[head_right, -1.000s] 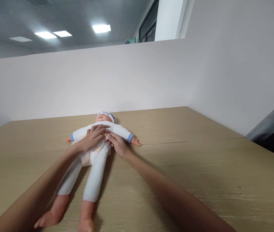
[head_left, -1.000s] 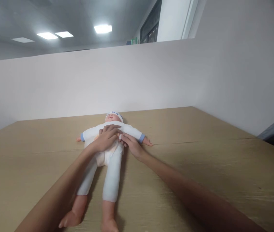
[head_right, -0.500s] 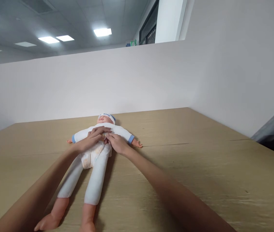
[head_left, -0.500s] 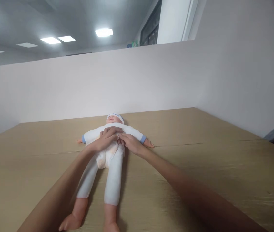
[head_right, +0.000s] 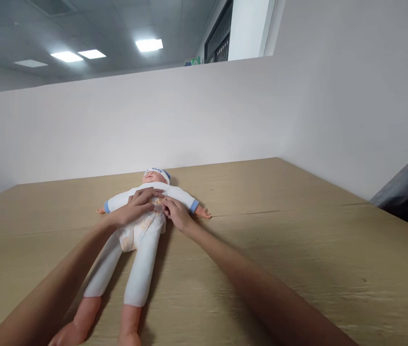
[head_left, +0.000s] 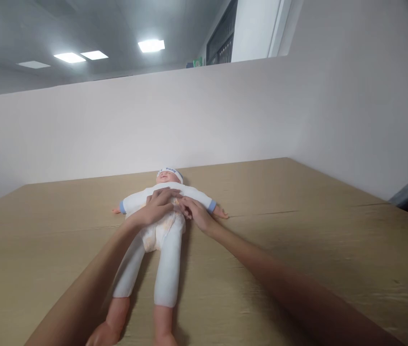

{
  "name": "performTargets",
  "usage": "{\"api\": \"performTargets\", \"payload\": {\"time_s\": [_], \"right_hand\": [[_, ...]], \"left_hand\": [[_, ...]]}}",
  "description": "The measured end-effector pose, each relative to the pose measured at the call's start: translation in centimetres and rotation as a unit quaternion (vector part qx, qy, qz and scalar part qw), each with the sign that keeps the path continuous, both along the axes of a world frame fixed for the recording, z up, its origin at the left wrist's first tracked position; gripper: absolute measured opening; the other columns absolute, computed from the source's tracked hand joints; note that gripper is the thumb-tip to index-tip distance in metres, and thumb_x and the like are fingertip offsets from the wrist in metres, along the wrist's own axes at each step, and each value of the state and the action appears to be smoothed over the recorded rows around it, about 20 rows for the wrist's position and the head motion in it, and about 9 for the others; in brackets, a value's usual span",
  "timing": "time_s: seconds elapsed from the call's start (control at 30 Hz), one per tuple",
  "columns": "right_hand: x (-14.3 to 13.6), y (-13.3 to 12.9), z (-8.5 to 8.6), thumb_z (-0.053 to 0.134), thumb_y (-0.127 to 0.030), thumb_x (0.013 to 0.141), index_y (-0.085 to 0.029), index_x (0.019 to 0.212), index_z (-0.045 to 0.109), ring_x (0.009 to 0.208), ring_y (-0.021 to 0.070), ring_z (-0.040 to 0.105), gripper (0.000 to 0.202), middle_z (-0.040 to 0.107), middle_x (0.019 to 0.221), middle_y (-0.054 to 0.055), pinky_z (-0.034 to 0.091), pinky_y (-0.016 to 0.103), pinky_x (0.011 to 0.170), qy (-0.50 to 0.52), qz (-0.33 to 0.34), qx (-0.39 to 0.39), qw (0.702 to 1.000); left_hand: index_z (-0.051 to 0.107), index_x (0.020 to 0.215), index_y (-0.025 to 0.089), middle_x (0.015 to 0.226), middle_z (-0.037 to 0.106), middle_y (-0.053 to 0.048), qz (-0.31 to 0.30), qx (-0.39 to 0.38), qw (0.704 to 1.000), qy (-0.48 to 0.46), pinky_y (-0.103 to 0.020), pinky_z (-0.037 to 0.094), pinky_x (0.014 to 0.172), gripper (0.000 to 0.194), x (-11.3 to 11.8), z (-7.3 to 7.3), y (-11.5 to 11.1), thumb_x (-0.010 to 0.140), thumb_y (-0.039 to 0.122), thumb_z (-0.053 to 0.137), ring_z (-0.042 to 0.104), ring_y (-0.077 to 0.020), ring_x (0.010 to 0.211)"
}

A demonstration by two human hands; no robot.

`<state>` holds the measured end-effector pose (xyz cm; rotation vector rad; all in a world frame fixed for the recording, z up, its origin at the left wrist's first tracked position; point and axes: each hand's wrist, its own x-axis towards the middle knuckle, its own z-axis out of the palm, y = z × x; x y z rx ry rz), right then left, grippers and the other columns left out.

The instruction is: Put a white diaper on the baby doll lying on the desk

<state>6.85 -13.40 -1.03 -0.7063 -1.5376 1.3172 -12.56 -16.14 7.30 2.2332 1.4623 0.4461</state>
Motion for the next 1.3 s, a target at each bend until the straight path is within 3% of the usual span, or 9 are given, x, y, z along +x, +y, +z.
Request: {"api": "performTargets", "payload": {"time_s": [0.17,0.43,0.7,0.93,1.03,1.13,1.3], "right_hand": [[-0.2,-0.2,-1.0,0.067,-0.066,0.093,-0.026,0.072,0.044,0.065,0.0163,0.035,0.050,0.039,0.068,-0.005,0.032,0.032,0.063,0.021,-0.026,0.000,0.999],[0.0,-0.5,-1.2,0.077,-0.067,0.087,-0.025,0.072,0.046,0.072,0.0167,0.041,0.054,0.045,0.074,-0.004,0.036,0.032,0.069,-0.002,-0.050,0.038,0.998],[0.7,-0.8,-1.7,0.064,-0.050,0.092,-0.027,0.076,0.042,0.065,0.0168,0.040,0.036,0.043,0.067,-0.006,0.034,0.029,0.061,-0.035,-0.114,0.051,0.992],[1.4,-2.0,-2.3,0.061,-0.039,0.092,-0.027,0.079,0.045,0.067,0.0183,0.048,0.024,0.049,0.071,-0.005,0.042,0.031,0.065,-0.105,-0.202,0.096,0.969],[1.5,-3.5,-2.5,0.062,-0.031,0.091,-0.025,0.094,0.057,0.076,0.0214,0.061,0.009,0.065,0.085,0.001,0.051,0.036,0.075,-0.143,-0.206,0.125,0.960],[1.4,-5.4,-2.7,0.061,-0.023,0.089,-0.022,0.116,0.065,0.104,0.0277,0.069,0.027,0.074,0.115,0.011,0.055,0.046,0.097,-0.175,-0.202,0.156,0.951],[1.2,-9.0,-2.5,0.056,-0.026,0.100,-0.023,0.149,0.061,0.136,0.0332,0.062,0.049,0.068,0.146,0.015,0.047,0.058,0.119,-0.217,-0.188,0.173,0.942]], "left_hand": [[0.063,0.142,0.043,0.166,0.052,0.003,-0.006,0.005,1.000,0.007,-0.066,0.019,0.134,0.047,0.2,0.0,0.0,0.098,0.036,0.048,0.024,-0.0297,0.165],[0.064,0.140,0.040,0.167,0.051,-0.001,-0.003,-0.005,1.000,-0.001,-0.069,0.012,0.133,0.045,0.3,0.0,0.1,0.098,0.038,0.048,0.019,-0.0310,0.167],[0.068,0.130,0.039,0.163,0.055,0.004,0.012,0.019,1.000,0.001,-0.068,0.019,0.130,0.036,1.1,0.2,-0.5,0.102,0.047,0.047,0.031,-0.0353,0.158],[0.069,0.127,0.037,0.166,0.054,0.006,0.010,0.042,0.999,0.009,-0.069,0.020,0.129,0.035,1.1,-0.5,-0.3,0.100,0.036,0.048,0.031,-0.0358,0.158],[0.069,0.127,0.037,0.165,0.054,0.005,0.006,0.048,0.999,0.007,-0.068,0.019,0.129,0.036,1.0,-0.7,-0.1,0.098,0.033,0.049,0.031,-0.0353,0.159],[0.070,0.127,0.037,0.165,0.054,0.005,0.005,0.049,0.999,0.006,-0.069,0.020,0.129,0.037,1.0,-0.8,-0.1,0.097,0.031,0.049,0.032,-0.0359,0.158],[0.069,0.127,0.037,0.165,0.054,0.004,0.005,0.052,0.999,0.007,-0.069,0.023,0.127,0.036,1.0,-0.6,-0.3,0.097,0.033,0.050,0.033,-0.0367,0.157]]}}
